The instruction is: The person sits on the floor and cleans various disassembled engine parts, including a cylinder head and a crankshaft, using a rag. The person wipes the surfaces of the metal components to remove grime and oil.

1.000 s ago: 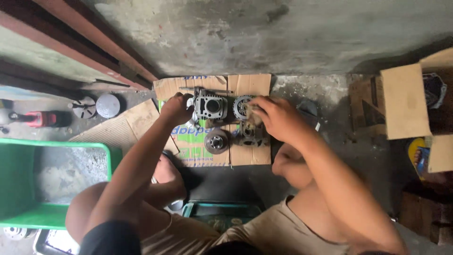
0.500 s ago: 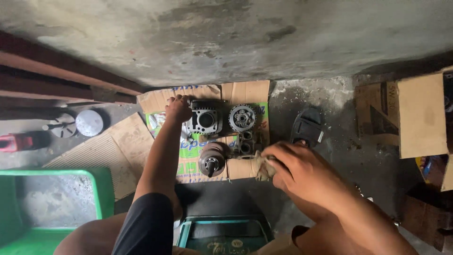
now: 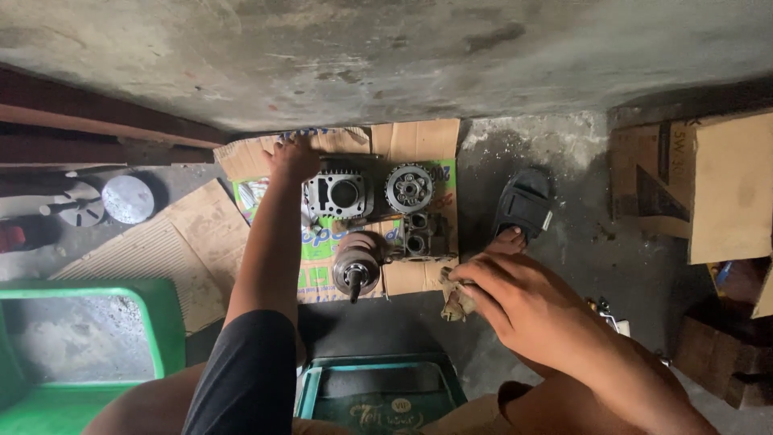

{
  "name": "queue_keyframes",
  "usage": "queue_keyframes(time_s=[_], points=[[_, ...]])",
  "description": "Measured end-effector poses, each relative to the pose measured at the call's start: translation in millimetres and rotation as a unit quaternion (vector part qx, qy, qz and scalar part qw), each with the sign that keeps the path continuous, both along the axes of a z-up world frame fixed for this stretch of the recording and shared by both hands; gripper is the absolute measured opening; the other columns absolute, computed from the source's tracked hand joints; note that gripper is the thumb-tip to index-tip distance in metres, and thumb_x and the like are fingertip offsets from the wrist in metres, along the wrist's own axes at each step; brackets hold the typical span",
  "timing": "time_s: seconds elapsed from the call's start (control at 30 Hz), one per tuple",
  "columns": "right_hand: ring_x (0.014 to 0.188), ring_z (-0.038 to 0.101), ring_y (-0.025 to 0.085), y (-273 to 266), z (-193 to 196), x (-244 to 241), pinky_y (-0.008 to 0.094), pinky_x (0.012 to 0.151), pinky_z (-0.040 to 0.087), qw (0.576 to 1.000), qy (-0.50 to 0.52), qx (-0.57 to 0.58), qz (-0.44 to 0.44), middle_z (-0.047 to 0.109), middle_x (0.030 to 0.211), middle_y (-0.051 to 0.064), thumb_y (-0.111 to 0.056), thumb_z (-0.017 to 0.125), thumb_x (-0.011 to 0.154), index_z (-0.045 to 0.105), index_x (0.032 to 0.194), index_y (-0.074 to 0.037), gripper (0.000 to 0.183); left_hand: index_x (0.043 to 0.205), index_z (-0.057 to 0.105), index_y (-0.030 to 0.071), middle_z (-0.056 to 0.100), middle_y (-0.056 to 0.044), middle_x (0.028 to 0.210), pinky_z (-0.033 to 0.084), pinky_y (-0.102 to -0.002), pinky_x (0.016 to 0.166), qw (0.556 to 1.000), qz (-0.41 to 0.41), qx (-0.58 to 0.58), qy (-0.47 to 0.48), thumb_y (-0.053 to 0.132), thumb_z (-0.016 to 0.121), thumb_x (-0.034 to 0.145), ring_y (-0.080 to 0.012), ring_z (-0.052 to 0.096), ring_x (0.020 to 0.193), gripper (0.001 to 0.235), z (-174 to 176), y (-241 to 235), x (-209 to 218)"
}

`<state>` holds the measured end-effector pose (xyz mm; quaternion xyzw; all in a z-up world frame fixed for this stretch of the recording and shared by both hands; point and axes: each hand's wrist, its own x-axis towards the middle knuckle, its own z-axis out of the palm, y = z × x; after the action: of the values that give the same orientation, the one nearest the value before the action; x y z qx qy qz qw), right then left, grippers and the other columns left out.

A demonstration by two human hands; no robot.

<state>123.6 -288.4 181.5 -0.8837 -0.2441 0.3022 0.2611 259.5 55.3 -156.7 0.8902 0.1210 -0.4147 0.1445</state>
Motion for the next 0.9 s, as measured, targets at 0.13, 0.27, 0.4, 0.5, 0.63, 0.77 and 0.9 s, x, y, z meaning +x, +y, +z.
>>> queue_keyframes(time_s=[0.13,0.27,0.4,0.5,0.63,0.77,0.9], points=[[0.098,0.068,0.027,8,2,2,0.042,0.08,0.053,1.0,0.001,0.009,0.01,0.073,0.11,0.005,-0.017,0.057,0.099,0.067,0.117,-0.013,0.02,0.161,0.013,0.006,0.015,-0.029,0.167,0.005,-0.067,0.123,1.0,0.016,-0.007,0.011,0.052,0.03,0.103,-0.0467,0.007,0.156,0.076,-1,-4,-4],[0.091,0.068,0.026,15,0,2,0.04,0.078,0.052,0.999,-0.015,0.025,0.021,0.073,0.108,0.006,-0.015,0.062,0.098,0.068,0.117,-0.01,0.021,0.164,0.01,0.014,0.007,-0.023,0.17,0.006,-0.067,0.122,0.999,0.022,-0.004,0.031,0.043,0.023,0.102,-0.0425,0.006,0.157,0.07,3,-11,-5],[0.091,0.069,0.028,20,-1,3,0.042,0.07,0.056,0.998,0.029,0.009,0.046,0.069,0.12,0.006,-0.011,0.061,0.097,0.065,0.127,-0.012,0.03,0.162,0.014,0.015,0.017,-0.021,0.169,0.007,-0.07,0.123,1.0,-0.005,0.002,0.018,0.045,0.029,0.103,-0.0458,0.015,0.154,0.067,4,-4,-7],[0.087,0.069,0.028,24,-1,3,0.04,0.073,0.053,0.998,-0.027,0.044,0.039,0.072,0.11,0.008,-0.01,0.064,0.096,0.067,0.121,-0.009,0.025,0.164,0.015,0.017,0.013,-0.014,0.172,0.006,-0.064,0.124,0.999,0.0,0.013,0.04,0.055,0.028,0.103,-0.0351,0.012,0.157,0.072,12,4,-2],[0.088,0.067,0.026,25,2,2,0.04,0.072,0.054,0.999,-0.015,0.021,0.029,0.073,0.108,0.005,-0.014,0.061,0.098,0.068,0.121,-0.01,0.024,0.156,0.036,0.035,0.012,-0.017,0.171,0.008,-0.071,0.121,0.995,-0.069,0.019,0.064,0.04,0.021,0.106,-0.0416,0.01,0.157,0.053,28,2,-17],[0.09,0.067,0.027,26,4,4,0.04,0.073,0.053,0.999,-0.009,0.023,0.034,0.072,0.111,0.006,-0.013,0.059,0.099,0.067,0.12,-0.01,0.023,0.16,0.022,0.007,0.021,-0.024,0.165,0.006,-0.062,0.124,0.998,0.029,0.014,0.048,0.064,0.02,0.101,-0.0378,0.015,0.154,0.082,21,9,-28],[0.086,0.067,0.028,27,2,4,0.042,0.075,0.05,0.997,-0.033,0.036,0.066,0.071,0.111,0.007,-0.008,0.06,0.097,0.065,0.121,-0.01,0.024,0.158,0.026,-0.002,0.027,-0.026,0.164,0.012,-0.067,0.121,0.997,0.042,-0.002,0.058,0.071,0.017,0.098,-0.0437,0.021,0.154,0.095,-28,36,-41]])
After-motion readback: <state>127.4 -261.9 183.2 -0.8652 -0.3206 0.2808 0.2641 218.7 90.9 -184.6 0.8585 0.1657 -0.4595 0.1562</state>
